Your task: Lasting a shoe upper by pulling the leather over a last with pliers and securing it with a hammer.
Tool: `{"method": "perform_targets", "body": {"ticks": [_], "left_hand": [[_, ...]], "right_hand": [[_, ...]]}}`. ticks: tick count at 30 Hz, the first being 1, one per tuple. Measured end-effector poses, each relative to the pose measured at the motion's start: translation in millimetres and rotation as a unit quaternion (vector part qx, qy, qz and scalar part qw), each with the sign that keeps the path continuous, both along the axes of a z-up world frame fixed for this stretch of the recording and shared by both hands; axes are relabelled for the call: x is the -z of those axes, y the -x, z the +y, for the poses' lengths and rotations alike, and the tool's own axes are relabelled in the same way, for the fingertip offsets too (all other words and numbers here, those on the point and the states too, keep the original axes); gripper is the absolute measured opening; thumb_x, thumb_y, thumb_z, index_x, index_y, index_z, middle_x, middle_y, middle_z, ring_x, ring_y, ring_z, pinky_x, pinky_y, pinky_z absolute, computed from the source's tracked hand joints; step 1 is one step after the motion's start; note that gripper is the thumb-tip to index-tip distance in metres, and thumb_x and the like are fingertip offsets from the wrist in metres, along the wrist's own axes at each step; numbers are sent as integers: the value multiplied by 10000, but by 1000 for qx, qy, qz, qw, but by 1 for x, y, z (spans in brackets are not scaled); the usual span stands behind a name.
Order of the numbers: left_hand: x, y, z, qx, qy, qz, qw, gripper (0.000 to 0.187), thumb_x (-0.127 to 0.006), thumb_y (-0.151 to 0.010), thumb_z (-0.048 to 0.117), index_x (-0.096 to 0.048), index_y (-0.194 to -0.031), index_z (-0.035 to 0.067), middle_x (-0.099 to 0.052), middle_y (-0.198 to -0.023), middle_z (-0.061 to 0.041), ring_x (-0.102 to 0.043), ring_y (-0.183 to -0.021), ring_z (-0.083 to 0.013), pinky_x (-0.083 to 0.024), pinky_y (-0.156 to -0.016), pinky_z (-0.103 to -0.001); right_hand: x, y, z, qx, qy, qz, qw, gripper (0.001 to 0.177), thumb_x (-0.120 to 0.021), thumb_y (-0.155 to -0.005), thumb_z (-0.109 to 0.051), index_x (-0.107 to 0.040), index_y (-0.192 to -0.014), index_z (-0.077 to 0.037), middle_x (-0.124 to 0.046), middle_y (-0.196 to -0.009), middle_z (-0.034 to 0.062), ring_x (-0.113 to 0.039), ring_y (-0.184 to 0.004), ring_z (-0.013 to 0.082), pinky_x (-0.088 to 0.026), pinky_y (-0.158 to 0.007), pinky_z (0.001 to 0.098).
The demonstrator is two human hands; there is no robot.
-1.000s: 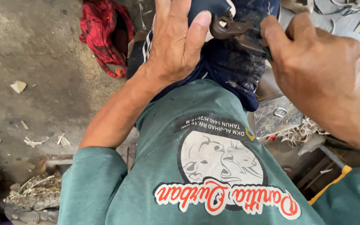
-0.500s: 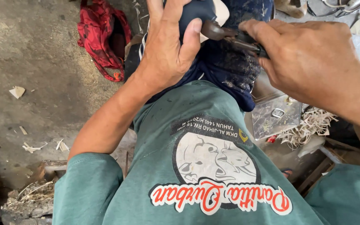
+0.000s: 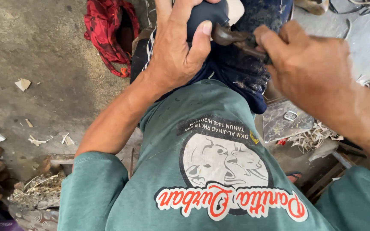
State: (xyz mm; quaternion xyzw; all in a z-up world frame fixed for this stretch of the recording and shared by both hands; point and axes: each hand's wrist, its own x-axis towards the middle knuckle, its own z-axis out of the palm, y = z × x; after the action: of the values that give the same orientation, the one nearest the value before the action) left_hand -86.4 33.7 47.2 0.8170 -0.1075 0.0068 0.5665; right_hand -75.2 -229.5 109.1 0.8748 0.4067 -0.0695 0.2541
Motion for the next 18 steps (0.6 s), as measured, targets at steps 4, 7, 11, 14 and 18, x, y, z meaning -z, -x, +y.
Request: {"method": "perform_targets", "body": {"ticks": [4,7,11,14,18], "left_hand": [[-3,10,-6,-28,-5,8,1000,358,-402,-1054,283,-503,-1261,9,-455,-1222,-223,-451,-1157,-359,-420,-1069,-480],[-3,11,0,-19,-8,74,997,393,-395,-1149,320,-424,-1452,72,-376,-1443,-234,-404,-1409,-370,-345,-1275,-467],[11,12,5,-20,-49,48,997,401,-455,-1118,290,-421,-1416,25,-442,-1370,-250,-442,-1328,-395,-364,-1216,-484],[12,13,5,-12,-60,37,997,420,-456,-1126,287,-382,-1434,10,-397,-1410,-261,-420,-1365,-409,-355,-1246,-501],[-6,5,4,10,-12,11,1000,328,-394,-1110,292,-458,-1306,36,-447,-1262,-180,-424,-1211,-322,-395,-1115,-456]], "right_hand": [[-7,17,14,-3,58,2,998,505,-602,-912,-593,-519,-1349,-353,-546,-977,-149,-579,-580,14,-397,-421,222],[-1,13,17,10,25,22,999,483,-600,-952,-608,-530,-1338,-327,-548,-925,-141,-572,-539,44,-415,-398,241],[-2,-2,15,10,-61,60,996,490,-632,-955,-536,-584,-1383,-303,-645,-993,-128,-704,-697,77,-480,-477,266],[-14,-15,13,2,-97,89,991,488,-560,-1063,-500,-632,-1495,-284,-717,-1023,-123,-752,-792,88,-500,-507,267],[-13,-24,5,-11,-61,90,994,389,-561,-1066,-463,-624,-1436,-361,-719,-1011,-157,-751,-781,93,-481,-430,296]]}}
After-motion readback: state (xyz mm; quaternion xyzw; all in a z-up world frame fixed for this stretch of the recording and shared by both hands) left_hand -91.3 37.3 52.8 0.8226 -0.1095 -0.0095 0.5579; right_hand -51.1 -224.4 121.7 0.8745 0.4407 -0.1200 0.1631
